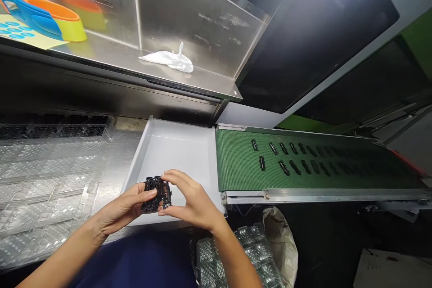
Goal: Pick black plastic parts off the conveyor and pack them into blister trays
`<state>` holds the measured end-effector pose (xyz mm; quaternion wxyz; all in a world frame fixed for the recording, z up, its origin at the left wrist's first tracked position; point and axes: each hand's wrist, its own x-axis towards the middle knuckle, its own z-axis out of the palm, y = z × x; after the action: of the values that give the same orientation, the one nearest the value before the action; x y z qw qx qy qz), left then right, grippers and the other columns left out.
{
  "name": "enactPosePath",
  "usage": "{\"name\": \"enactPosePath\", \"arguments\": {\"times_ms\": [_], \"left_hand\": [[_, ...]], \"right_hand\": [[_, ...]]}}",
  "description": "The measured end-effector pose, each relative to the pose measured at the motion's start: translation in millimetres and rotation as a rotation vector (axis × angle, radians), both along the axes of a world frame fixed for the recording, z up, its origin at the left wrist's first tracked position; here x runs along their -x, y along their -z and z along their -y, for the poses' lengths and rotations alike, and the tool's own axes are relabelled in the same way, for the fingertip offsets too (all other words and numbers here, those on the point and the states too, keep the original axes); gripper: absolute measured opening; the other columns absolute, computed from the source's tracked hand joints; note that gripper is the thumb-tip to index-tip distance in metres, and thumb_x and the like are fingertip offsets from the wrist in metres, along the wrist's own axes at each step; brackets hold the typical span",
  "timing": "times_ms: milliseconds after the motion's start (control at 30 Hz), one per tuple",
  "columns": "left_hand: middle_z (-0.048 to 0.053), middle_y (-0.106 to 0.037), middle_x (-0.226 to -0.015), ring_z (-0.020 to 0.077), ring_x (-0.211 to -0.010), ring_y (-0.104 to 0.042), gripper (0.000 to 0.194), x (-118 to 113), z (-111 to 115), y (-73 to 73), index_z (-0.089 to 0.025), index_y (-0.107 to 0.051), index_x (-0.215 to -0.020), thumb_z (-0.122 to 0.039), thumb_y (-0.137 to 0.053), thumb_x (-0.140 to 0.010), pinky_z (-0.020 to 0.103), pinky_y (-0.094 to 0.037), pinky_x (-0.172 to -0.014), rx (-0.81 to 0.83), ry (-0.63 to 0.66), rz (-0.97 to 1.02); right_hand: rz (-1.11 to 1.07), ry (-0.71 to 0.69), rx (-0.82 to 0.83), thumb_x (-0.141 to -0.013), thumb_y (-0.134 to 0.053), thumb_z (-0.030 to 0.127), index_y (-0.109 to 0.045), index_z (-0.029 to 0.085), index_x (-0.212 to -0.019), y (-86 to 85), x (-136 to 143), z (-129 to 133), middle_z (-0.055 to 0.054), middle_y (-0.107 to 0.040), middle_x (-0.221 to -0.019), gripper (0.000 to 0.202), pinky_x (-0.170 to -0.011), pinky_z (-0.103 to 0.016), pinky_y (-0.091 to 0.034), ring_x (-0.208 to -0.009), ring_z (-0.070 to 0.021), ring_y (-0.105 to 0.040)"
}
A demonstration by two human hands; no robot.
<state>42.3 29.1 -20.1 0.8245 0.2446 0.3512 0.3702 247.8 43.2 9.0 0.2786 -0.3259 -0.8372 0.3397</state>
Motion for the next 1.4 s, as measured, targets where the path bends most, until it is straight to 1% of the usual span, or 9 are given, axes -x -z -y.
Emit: {"name": "enactPosePath", "arguments": {"times_ms": [167, 500, 800, 1067, 1133, 1200, 1267, 1333, 1400], "left_hand": [[0.005, -0.075, -0.090, 0.0239, -0.088, -0.066, 0.030, -12, -3, -3.9, -0.019, -0.076, -0.093, -0.032, -0.085, -0.067, 0.031, -0.049, -0.081, 0.023, 0.020, 0.052], [0.008, -0.075, -0.098, 0.0268, -0.094, -0.067, 0.032, -31, -16, -1.7, -0.021, -0.076, -0.100, -0.034, -0.082, -0.071, 0.033, -0.049, -0.083, -0.040, 0.203, 0.014], [0.006, -0.075, -0.096, 0.0218, -0.090, -0.064, 0.032, -54, -33, 1.2, -0.019, -0.077, -0.092, -0.038, -0.085, -0.068, 0.029, -0.048, -0.083, 0.030, 0.148, 0.044], [0.005, -0.073, -0.097, 0.0218, -0.085, -0.067, 0.035, -59, -56, 14.2, -0.020, -0.075, -0.097, -0.029, -0.087, -0.065, 0.031, -0.052, -0.078, 0.063, 0.239, 0.039], [0.005, -0.073, -0.094, 0.0208, -0.084, -0.067, 0.032, -62, -59, 16.4, -0.020, -0.075, -0.094, -0.029, -0.087, -0.066, 0.030, -0.052, -0.077, 0.074, 0.221, 0.034], [0.006, -0.074, -0.095, 0.0204, -0.083, -0.067, 0.032, -66, -62, 17.4, -0.018, -0.075, -0.094, -0.030, -0.087, -0.066, 0.030, -0.052, -0.078, 0.082, 0.211, 0.042], [0.007, -0.074, -0.095, 0.0212, -0.084, -0.068, 0.034, -68, -64, 17.5, -0.017, -0.075, -0.095, -0.030, -0.087, -0.066, 0.031, -0.052, -0.080, 0.096, 0.221, 0.048], [0.008, -0.075, -0.097, 0.0226, -0.088, -0.068, 0.036, -68, -66, 17.3, -0.017, -0.075, -0.097, -0.032, -0.087, -0.067, 0.033, -0.052, -0.084, 0.105, 0.234, 0.046], [0.009, -0.075, -0.100, 0.0242, -0.094, -0.068, 0.035, -66, -67, 17.2, -0.017, -0.075, -0.098, -0.033, -0.085, -0.068, 0.034, -0.052, -0.087, 0.103, 0.221, 0.041]], "right_hand": [[-0.151, 0.178, 0.069, -0.061, -0.088, 0.041, -0.038, 0.025, -0.141, 7.0, -3, 7, -0.010, -0.053, -0.129, 0.096, -0.104, -0.037, -0.047, -0.117, -0.0235, -0.057], [-0.045, 0.219, 0.008, -0.057, -0.091, 0.037, -0.030, 0.027, -0.146, 8.6, -17, 8, -0.010, -0.055, -0.125, 0.108, -0.101, -0.038, -0.048, -0.117, -0.0255, -0.057], [-0.102, 0.336, 0.054, -0.056, -0.091, 0.037, -0.026, 0.027, -0.148, 11.1, -35, 2, -0.009, -0.054, -0.126, 0.113, -0.104, -0.039, -0.045, -0.117, -0.0248, -0.056], [-0.005, 0.260, 0.115, -0.052, -0.093, 0.036, -0.020, 0.026, -0.151, 14.8, -40, -17, -0.010, -0.053, -0.130, 0.124, -0.105, -0.035, -0.044, -0.121, -0.0232, -0.054], [0.031, 0.219, 0.119, -0.052, -0.092, 0.040, -0.034, 0.025, -0.146, 15.7, -53, -38, -0.008, -0.056, -0.130, 0.111, -0.104, -0.033, -0.044, -0.120, -0.0226, -0.055], [0.075, 0.406, 0.087, -0.067, -0.082, 0.044, -0.056, 0.022, -0.129, 15.5, -80, -68, -0.007, -0.061, -0.123, 0.070, -0.101, -0.034, -0.046, -0.113, -0.0223, -0.059], [0.092, 0.801, 0.014, -0.090, -0.060, 0.042, -0.064, 0.017, -0.113, 14.0, -117, -103, -0.010, -0.063, -0.118, 0.035, -0.096, -0.039, -0.047, -0.107, -0.0227, -0.061], [0.093, 1.010, -0.021, -0.096, -0.052, 0.036, -0.063, 0.015, -0.112, 11.5, -156, -134, -0.013, -0.060, -0.119, 0.028, -0.094, -0.044, -0.048, -0.108, -0.0240, -0.059], [0.094, 1.096, -0.020, -0.096, -0.055, 0.033, -0.062, 0.017, -0.111, 8.3, -187, -155, -0.011, -0.060, -0.119, 0.024, -0.091, -0.044, -0.050, -0.105, -0.0221, -0.060]]}}
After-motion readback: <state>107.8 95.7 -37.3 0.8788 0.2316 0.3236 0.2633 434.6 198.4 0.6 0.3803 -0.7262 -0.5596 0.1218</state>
